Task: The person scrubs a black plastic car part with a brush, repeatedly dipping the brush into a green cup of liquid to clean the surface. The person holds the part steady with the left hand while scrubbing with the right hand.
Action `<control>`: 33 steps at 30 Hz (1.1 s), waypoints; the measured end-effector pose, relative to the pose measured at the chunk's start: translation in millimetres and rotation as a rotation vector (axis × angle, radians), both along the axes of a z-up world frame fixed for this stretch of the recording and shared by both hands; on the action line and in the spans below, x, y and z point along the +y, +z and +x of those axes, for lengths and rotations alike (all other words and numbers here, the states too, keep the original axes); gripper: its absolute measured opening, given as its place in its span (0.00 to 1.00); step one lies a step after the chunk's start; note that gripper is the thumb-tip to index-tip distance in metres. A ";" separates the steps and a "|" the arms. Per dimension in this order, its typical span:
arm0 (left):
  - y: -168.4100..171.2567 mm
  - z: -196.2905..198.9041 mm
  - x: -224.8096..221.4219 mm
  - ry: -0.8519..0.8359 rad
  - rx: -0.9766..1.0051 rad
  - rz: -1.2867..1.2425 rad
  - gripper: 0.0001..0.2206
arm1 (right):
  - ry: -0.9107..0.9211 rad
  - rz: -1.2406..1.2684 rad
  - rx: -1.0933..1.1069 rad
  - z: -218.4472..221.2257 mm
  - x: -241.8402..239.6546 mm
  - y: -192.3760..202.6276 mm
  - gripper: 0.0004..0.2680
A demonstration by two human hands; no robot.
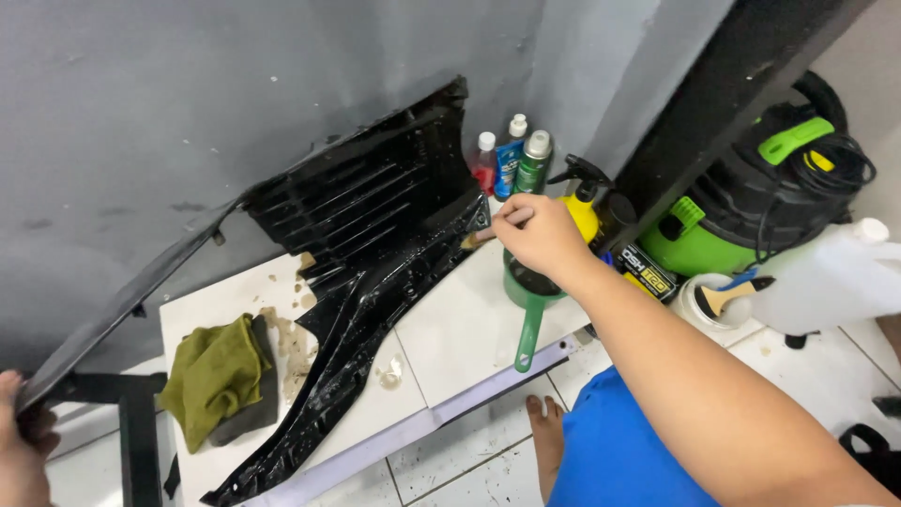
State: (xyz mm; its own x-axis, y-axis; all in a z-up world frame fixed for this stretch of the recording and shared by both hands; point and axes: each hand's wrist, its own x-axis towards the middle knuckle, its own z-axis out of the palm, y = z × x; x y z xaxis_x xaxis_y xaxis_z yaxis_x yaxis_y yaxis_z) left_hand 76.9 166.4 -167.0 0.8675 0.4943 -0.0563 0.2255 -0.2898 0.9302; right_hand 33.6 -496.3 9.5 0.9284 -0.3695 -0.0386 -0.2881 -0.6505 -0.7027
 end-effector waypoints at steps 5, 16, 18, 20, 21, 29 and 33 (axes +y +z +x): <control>163.4 -81.1 -161.1 0.204 -0.010 0.075 0.15 | 0.202 0.199 0.046 11.2 45.0 -14.8 0.05; 204.7 -95.1 -188.4 0.182 0.003 0.012 0.17 | 0.528 0.196 0.226 38.7 121.5 -101.1 0.08; 211.0 -94.7 -188.5 0.149 0.039 0.069 0.19 | 0.505 0.241 0.187 45.4 115.6 -106.3 0.09; 220.8 -97.4 -192.9 0.145 0.081 0.114 0.18 | 0.471 0.186 0.195 55.8 103.0 -100.4 0.08; 225.7 -97.6 -195.5 0.129 0.114 0.163 0.18 | 0.425 0.134 0.193 61.2 96.2 -97.2 0.08; 227.2 -99.8 -198.8 0.106 0.132 0.097 0.14 | 0.402 -0.067 0.133 65.9 69.1 -112.3 0.10; 229.2 -100.1 -196.7 0.110 0.203 0.079 0.16 | 0.523 0.162 0.222 45.0 83.0 -115.9 0.07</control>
